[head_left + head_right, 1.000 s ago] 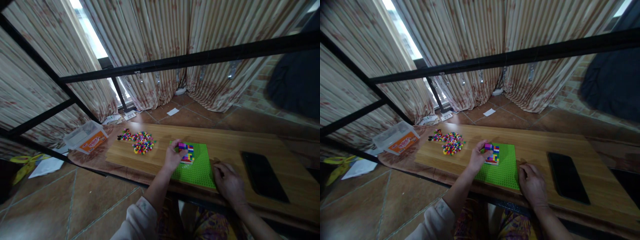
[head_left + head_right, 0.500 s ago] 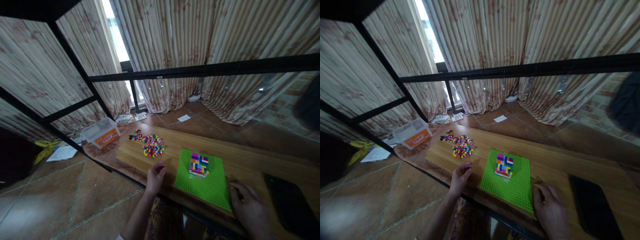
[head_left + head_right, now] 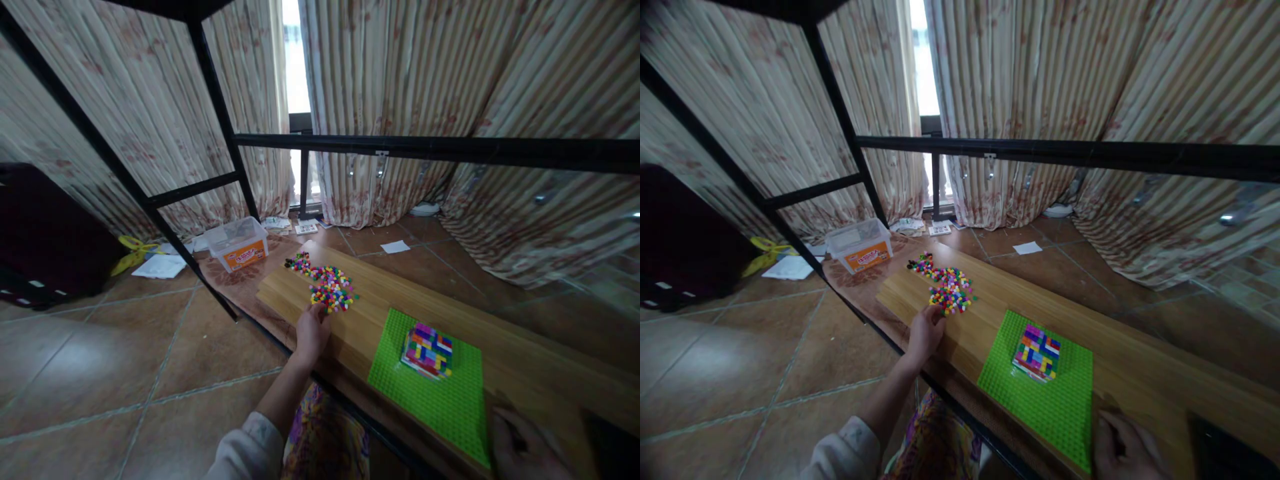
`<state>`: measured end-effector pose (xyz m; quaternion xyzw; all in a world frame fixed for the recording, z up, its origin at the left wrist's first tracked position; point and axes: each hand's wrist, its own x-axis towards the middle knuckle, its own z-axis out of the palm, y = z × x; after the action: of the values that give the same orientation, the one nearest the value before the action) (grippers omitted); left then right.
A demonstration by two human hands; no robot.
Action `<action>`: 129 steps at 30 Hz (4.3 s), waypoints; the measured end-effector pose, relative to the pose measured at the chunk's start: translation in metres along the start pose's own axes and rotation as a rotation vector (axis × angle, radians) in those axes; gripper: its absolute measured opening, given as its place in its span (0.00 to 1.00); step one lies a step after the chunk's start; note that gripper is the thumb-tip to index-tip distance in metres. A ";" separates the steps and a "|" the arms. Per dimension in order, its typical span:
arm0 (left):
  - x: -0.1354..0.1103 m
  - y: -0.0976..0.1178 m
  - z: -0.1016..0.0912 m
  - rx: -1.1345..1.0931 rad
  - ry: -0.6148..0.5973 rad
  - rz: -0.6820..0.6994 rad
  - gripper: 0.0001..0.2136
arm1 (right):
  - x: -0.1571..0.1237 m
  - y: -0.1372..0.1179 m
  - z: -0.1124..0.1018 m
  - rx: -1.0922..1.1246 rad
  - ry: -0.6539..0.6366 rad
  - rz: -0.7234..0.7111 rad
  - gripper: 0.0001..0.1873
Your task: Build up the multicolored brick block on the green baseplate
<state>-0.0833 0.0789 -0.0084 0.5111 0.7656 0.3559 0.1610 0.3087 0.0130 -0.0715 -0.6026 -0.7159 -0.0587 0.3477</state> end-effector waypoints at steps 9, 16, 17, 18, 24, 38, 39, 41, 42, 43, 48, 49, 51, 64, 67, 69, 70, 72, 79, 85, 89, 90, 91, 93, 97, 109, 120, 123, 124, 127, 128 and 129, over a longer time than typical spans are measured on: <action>0.010 0.009 0.012 0.225 -0.055 0.009 0.10 | 0.001 -0.002 -0.002 -0.003 0.027 0.003 0.16; 0.007 0.002 0.008 0.202 -0.071 0.088 0.07 | -0.001 -0.011 0.001 -0.029 0.073 0.056 0.18; 0.006 0.000 0.008 0.187 -0.067 0.098 0.07 | 0.000 -0.012 0.001 -0.030 0.074 0.060 0.17; 0.005 0.000 0.008 0.177 -0.064 0.106 0.07 | 0.000 -0.013 0.000 -0.031 0.073 0.063 0.17; 0.005 0.000 0.007 0.204 -0.085 0.122 0.08 | 0.004 -0.017 -0.002 -0.030 0.059 0.069 0.16; 0.013 -0.004 0.001 0.094 -0.114 0.123 0.08 | 0.003 -0.012 0.001 -0.083 0.055 0.067 0.18; 0.011 -0.004 0.001 0.071 -0.101 0.121 0.08 | 0.003 -0.012 0.002 -0.084 0.063 0.070 0.18; 0.003 -0.002 0.002 -0.036 -0.075 0.127 0.08 | 0.003 -0.014 0.002 -0.082 0.068 0.072 0.18; -0.001 0.000 0.004 -0.121 -0.064 0.139 0.08 | 0.003 -0.015 0.003 -0.074 0.068 0.073 0.18; -0.006 0.004 0.006 -0.215 -0.060 0.156 0.08 | 0.004 -0.016 0.003 -0.067 0.072 0.079 0.17; -0.026 0.044 0.021 -0.553 -0.157 0.224 0.09 | 0.006 -0.021 0.003 -0.041 0.088 0.131 0.17; -0.029 0.054 0.024 -0.596 -0.198 0.228 0.11 | 0.006 -0.021 0.003 -0.037 0.088 0.135 0.17; -0.032 0.071 0.031 -0.649 -0.286 0.253 0.15 | 0.006 -0.022 0.004 -0.030 0.086 0.140 0.17; -0.030 0.114 0.053 -0.497 -0.391 0.431 0.17 | 0.008 -0.028 0.003 0.036 0.039 0.187 0.14; -0.031 0.112 0.057 -0.487 -0.355 0.417 0.15 | 0.008 -0.028 0.003 0.039 0.039 0.195 0.14; -0.033 0.109 0.061 -0.489 -0.334 0.387 0.15 | 0.007 -0.028 0.003 0.034 0.032 0.191 0.13; -0.034 0.108 0.063 -0.489 -0.318 0.368 0.14 | 0.007 -0.028 0.003 0.032 0.030 0.189 0.13; -0.036 0.107 0.067 -0.485 -0.277 0.336 0.13 | 0.007 -0.028 0.003 0.034 0.033 0.189 0.13; -0.041 0.109 0.065 -0.507 -0.220 0.284 0.10 | 0.008 -0.029 0.004 0.049 0.029 0.227 0.13; -0.046 0.112 0.065 -0.578 -0.192 0.234 0.07 | 0.010 -0.033 0.001 0.050 0.009 0.240 0.14; -0.048 0.112 0.073 -0.547 -0.143 0.204 0.07 | 0.010 -0.033 0.000 0.053 0.014 0.240 0.14; -0.048 0.112 0.074 -0.544 -0.141 0.200 0.07 | 0.010 -0.033 0.000 0.053 0.011 0.234 0.13; -0.048 0.111 0.075 -0.543 -0.146 0.198 0.07 | 0.010 -0.032 0.000 0.050 0.010 0.233 0.13; -0.046 0.110 0.075 -0.544 -0.163 0.199 0.07 | 0.010 -0.031 0.001 0.044 0.013 0.234 0.14; -0.046 0.108 0.073 -0.554 -0.184 0.196 0.08 | 0.009 -0.030 0.003 0.056 0.016 0.235 0.13; -0.031 0.114 0.085 -0.757 -0.347 0.005 0.09 | 0.010 -0.032 0.000 0.051 0.012 0.244 0.13; -0.028 0.116 0.088 -0.937 -0.445 -0.149 0.08 | 0.011 -0.033 -0.001 0.025 0.026 0.219 0.13; -0.028 0.119 0.086 -0.964 -0.449 -0.167 0.07 | 0.010 -0.033 -0.001 0.023 0.029 0.225 0.14; -0.028 0.119 0.085 -0.961 -0.442 -0.167 0.06 | 0.010 -0.033 -0.001 0.025 0.032 0.225 0.14; -0.029 0.121 0.085 -0.942 -0.418 -0.150 0.07 | 0.010 -0.032 -0.001 0.042 0.028 0.220 0.13; -0.030 0.121 0.085 -0.939 -0.413 -0.141 0.06 | 0.010 -0.032 -0.001 0.049 0.023 0.220 0.13; -0.030 0.121 0.085 -0.938 -0.410 -0.133 0.06 | 0.010 -0.032 -0.001 0.054 0.018 0.222 0.13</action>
<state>0.0623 0.1109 0.0153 0.3933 0.5072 0.5426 0.5419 0.2799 0.0123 -0.0541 -0.6682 -0.6428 -0.0060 0.3747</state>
